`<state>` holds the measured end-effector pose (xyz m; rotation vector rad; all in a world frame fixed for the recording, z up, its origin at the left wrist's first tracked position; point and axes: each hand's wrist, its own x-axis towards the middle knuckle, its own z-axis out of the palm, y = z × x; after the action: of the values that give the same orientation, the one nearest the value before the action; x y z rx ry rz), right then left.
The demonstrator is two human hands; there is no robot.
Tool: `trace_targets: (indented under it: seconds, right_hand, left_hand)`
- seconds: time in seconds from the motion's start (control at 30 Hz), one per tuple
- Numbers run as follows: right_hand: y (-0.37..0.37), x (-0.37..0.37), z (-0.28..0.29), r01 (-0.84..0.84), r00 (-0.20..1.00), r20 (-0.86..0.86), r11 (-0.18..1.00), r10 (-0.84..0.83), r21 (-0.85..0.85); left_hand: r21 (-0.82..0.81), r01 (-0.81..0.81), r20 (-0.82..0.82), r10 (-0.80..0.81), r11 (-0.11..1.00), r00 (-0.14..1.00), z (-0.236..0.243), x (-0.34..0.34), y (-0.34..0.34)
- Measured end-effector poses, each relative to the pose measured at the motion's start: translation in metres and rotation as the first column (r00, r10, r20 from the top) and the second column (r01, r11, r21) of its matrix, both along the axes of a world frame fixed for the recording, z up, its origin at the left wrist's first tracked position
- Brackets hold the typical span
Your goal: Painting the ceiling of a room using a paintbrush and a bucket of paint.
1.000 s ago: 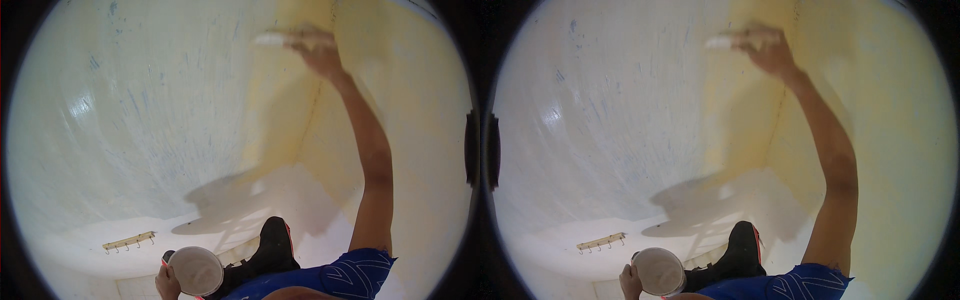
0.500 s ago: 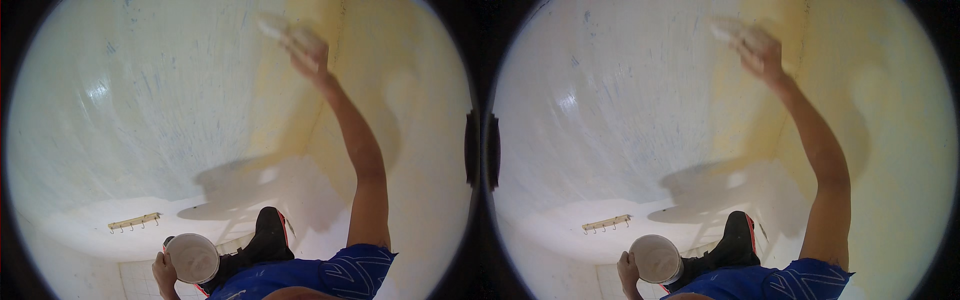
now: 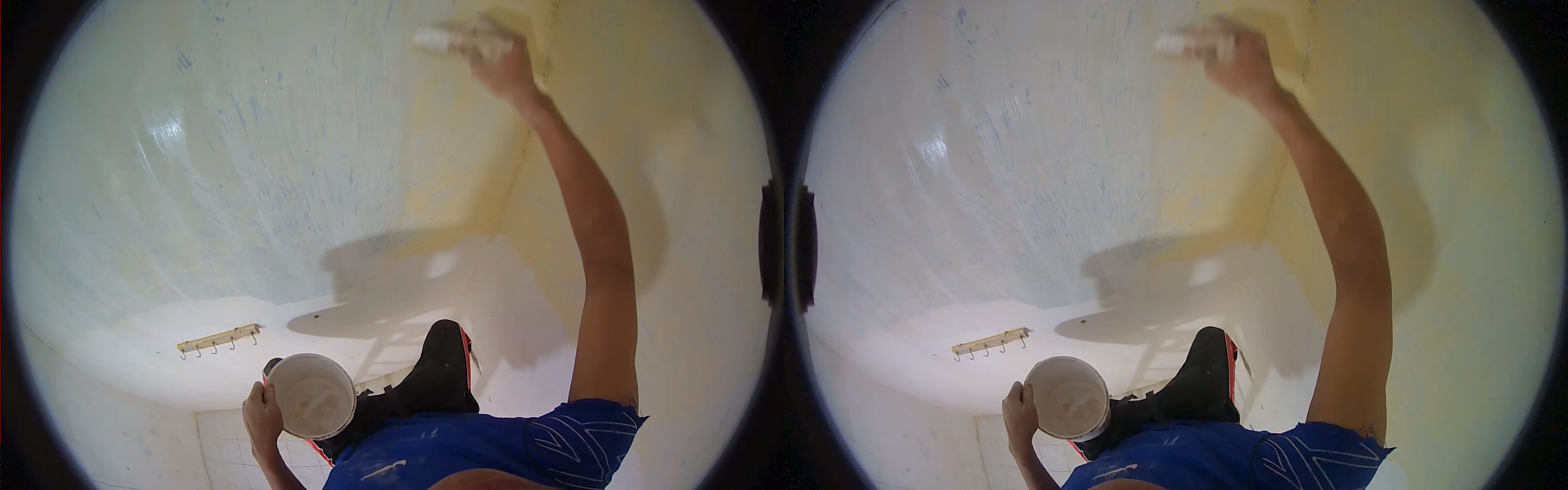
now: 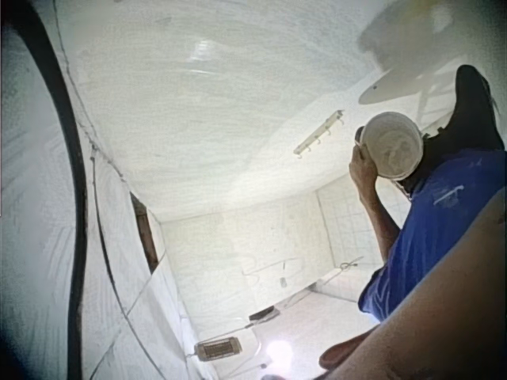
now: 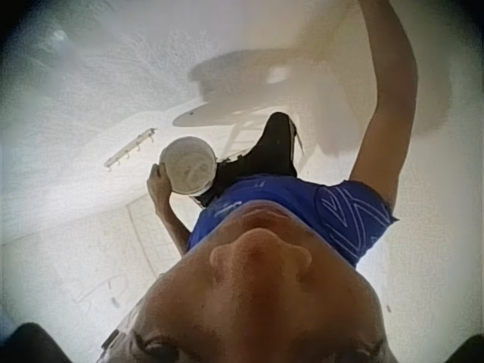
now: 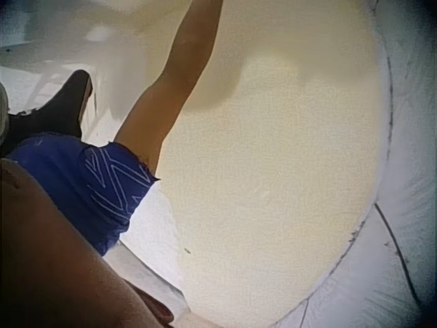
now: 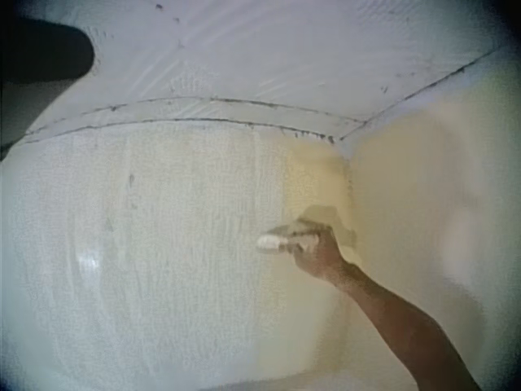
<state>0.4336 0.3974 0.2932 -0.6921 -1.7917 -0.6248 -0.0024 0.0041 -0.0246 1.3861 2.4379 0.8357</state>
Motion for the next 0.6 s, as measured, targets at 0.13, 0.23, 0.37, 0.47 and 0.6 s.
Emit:
trace_targets:
  seconds: [0.13, 0.23, 0.37, 0.47, 0.6]
  right_hand:
    - [0.012, -0.003, 0.075, 0.196, 0.968, -0.189, 0.967, -0.164, 0.165]
    - [-0.024, -0.027, 0.083, 0.046, 0.936, -0.347, 0.998, -0.055, -0.033]
    - [-0.001, -0.023, 0.015, 0.028, 0.949, 0.225, 0.77, -0.221, 0.637]
    - [-0.009, -0.032, -0.078, -0.064, 0.954, 0.291, 0.891, -0.079, 0.45]
    - [-0.039, -0.041, -0.157, -0.206, 0.972, 0.025, 0.895, 0.235, -0.396]
  left_hand:
    - [0.038, 0.009, 0.038, -0.011, 0.999, 0.999, -0.002, 0.006, 0.002]
    - [0.049, 0.005, 0.046, -0.007, 0.999, 0.999, -0.012, -0.001, -0.01]
    - [0.013, -0.005, 0.0, 0.005, 1.0, 1.0, -0.023, -0.008, -0.012]
    - [0.014, -0.017, 0.021, 0.017, 1.0, 1.0, -0.026, -0.019, -0.014]
    - [0.021, 0.004, 0.057, -0.005, 1.0, 0.998, -0.023, -0.025, -0.004]
